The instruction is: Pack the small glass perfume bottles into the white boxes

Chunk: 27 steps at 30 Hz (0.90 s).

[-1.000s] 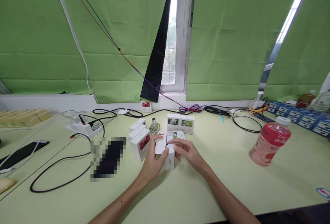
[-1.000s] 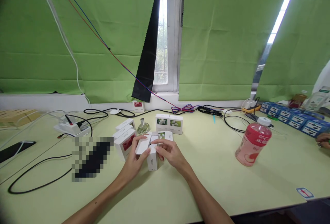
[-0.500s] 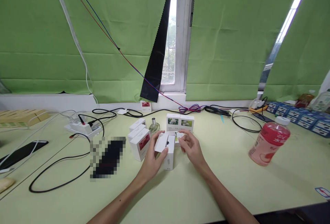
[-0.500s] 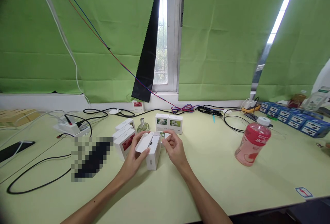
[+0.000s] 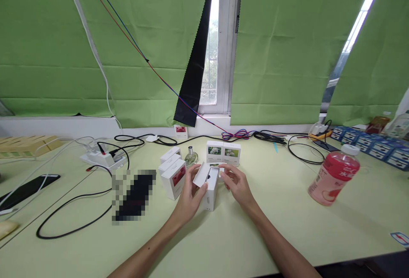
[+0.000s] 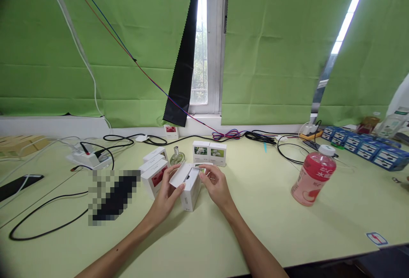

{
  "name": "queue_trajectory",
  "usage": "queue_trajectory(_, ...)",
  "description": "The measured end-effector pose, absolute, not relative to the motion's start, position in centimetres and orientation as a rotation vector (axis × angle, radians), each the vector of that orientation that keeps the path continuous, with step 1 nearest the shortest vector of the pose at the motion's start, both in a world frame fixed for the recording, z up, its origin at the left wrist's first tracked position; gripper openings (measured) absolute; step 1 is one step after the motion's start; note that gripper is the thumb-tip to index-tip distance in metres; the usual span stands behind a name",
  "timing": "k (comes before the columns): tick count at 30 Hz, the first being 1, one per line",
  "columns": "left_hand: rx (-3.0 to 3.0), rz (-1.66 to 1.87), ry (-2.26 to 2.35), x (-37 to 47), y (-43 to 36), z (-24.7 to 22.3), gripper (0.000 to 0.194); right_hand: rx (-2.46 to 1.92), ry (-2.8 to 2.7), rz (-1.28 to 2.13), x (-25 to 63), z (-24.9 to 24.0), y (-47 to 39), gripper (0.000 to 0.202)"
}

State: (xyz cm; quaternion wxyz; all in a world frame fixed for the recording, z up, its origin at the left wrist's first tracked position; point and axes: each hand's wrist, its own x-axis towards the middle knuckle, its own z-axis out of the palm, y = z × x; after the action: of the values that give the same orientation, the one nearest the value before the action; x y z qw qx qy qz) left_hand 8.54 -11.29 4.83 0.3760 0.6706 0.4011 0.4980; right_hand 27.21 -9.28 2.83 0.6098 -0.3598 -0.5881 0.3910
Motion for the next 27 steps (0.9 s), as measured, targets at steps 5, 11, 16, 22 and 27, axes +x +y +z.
queue_trajectory(5,1.694,1.260,0.999,8.6,-11.5,5.1,0.053,-0.827,-1.371,0.889,27.3,2.5,-9.2,0.032)
queue_trajectory(11,1.654,1.255,0.984,8.7,-11.7,5.5,0.053,-0.790,-1.331,0.910,27.4,2.9,-9.4,0.026)
queue_trajectory(16,1.681,1.232,0.989,8.6,-11.5,5.3,0.050,-0.787,-1.322,0.901,27.3,3.0,-9.4,0.025)
queue_trajectory(22,1.734,1.227,1.056,8.1,-10.9,4.3,0.047,-0.800,-1.284,0.926,27.2,3.0,-9.4,0.025)
queue_trajectory(27,1.775,1.213,1.056,8.0,-10.6,3.9,0.047,-0.828,-1.281,0.894,27.5,2.9,-9.2,0.021)
